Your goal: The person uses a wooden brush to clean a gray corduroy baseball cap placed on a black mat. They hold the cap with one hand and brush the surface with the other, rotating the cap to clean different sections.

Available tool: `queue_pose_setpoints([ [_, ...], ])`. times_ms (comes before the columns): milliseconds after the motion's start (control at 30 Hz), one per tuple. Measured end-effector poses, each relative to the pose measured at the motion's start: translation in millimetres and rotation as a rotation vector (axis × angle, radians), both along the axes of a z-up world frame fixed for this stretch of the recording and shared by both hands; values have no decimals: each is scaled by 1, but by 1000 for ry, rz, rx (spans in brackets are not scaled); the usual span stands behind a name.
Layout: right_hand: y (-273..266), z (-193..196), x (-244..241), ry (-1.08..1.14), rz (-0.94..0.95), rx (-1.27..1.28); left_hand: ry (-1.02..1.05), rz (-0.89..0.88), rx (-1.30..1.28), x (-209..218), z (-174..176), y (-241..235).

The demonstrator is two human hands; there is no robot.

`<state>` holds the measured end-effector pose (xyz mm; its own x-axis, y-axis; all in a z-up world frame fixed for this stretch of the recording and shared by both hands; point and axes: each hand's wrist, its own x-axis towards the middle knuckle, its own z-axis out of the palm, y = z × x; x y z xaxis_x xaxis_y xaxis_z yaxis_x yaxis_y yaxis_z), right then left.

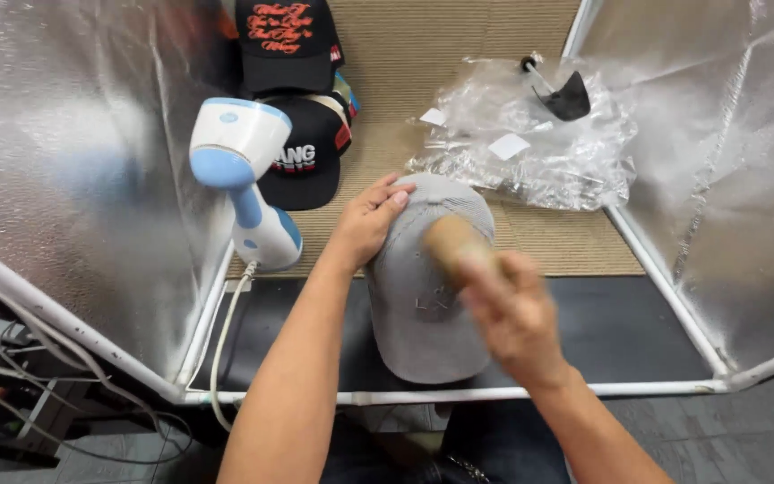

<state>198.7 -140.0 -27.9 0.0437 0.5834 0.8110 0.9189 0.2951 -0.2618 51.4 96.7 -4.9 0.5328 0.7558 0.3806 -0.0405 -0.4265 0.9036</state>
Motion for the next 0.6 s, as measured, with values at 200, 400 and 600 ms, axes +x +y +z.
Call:
queue_pose_setpoints([
  [200,-28,16,-45,-376,416,-158,329,38,168,-2,18,1],
  [400,-17,-15,-52,-305,224,-169,307,35,394,19,16,-2],
  [600,-17,4,-67,-292,264,-262,235,63,323,12,14,-7],
])
